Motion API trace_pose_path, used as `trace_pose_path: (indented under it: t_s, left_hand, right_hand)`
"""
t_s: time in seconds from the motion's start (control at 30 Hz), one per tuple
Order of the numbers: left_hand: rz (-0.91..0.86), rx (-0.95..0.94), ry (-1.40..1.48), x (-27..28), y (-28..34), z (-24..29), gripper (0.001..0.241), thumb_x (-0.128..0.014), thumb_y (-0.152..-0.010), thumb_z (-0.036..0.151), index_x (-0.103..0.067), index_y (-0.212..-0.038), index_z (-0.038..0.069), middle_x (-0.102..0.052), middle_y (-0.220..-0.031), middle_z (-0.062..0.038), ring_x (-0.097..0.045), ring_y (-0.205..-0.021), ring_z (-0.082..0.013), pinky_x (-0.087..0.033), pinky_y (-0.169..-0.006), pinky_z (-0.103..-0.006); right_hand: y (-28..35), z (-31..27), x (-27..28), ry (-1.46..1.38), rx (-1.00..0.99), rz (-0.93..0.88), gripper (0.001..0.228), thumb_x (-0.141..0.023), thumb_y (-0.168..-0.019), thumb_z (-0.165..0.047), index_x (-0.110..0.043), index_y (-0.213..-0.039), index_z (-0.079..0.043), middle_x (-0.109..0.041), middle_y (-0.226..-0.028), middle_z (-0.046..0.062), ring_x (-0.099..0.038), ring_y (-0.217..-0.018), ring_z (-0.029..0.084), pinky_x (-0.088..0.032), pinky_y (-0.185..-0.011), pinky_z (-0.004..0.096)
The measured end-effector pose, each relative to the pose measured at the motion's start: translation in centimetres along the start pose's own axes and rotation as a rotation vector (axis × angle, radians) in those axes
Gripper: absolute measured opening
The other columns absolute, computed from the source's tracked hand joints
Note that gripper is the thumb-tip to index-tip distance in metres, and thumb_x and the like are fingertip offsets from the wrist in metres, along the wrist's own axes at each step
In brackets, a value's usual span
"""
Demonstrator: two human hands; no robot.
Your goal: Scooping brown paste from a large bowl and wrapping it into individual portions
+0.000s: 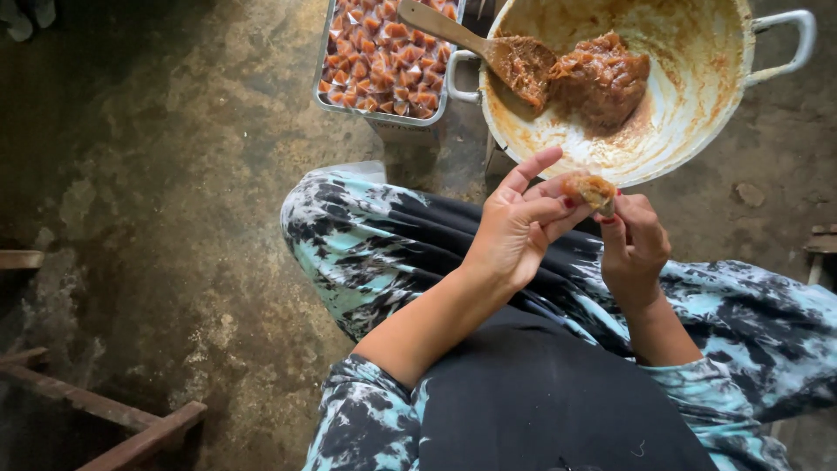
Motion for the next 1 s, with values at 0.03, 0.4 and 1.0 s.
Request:
trace_pose_path:
  t_s: [0.03,0.4,1.0]
  left_hand:
    - [0.001,0.001,0.000,-0.1,0.0,0.0,0.062,-0.068,-0.084,-0.020,-0.058,-0.141,0.002,-0.070,-0.115,-0.025,-0.074,-0.099,-0.0359,-0.062,-0.091,-0.0536]
    - [0.011,-0.090,-0.139,1.6,-1.5,-0.1,0.063,-0.066,-0.085,-0.019,-0.057,-0.144,0.004,-0.073,-0.112,-0.022,-0.075,-0.095,-0.0357,-0.063,-0.086,-0.0513]
    - [0.277,0.019,-0.229,9.8,-2.0,0.1,0.060,-0.050,-0.077,-0.009,-0.050,-0.135,0.001,-0.066,-0.128,-0.030,-0.071,-0.105,-0.0321,-0.060,-0.087,-0.0406]
  right_hand:
    - [0.0,0.1,-0.1,0.000,-0.001,0.000,0.021,-0.067,-0.105,0.001,-0.068,-0.120,0.016,-0.066,-0.088,0.026,-0.061,-0.070,0.037,-0.048,-0.064,0.045]
    - [-1.1,0.1,0.5,0.061,0.005,-0.001,0.020,-0.067,-0.106,0.006,-0.068,-0.124,0.016,-0.065,-0.090,0.026,-0.058,-0.071,0.039,-0.045,-0.064,0.047]
    - [0.7,24.2,-5.2,0.998,-0.274,-0.697,0.025,-0.053,-0.092,0.001,-0.066,-0.113,0.002,-0.054,-0.110,0.029,-0.066,-0.078,0.054,-0.058,-0.063,0.063]
Point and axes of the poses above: each hand's wrist, its own y-axis away from the middle knuckle, its own x-axis out of the back of the hand, z = x × y, the point moved 7 cm from there along -y, towards the middle knuckle
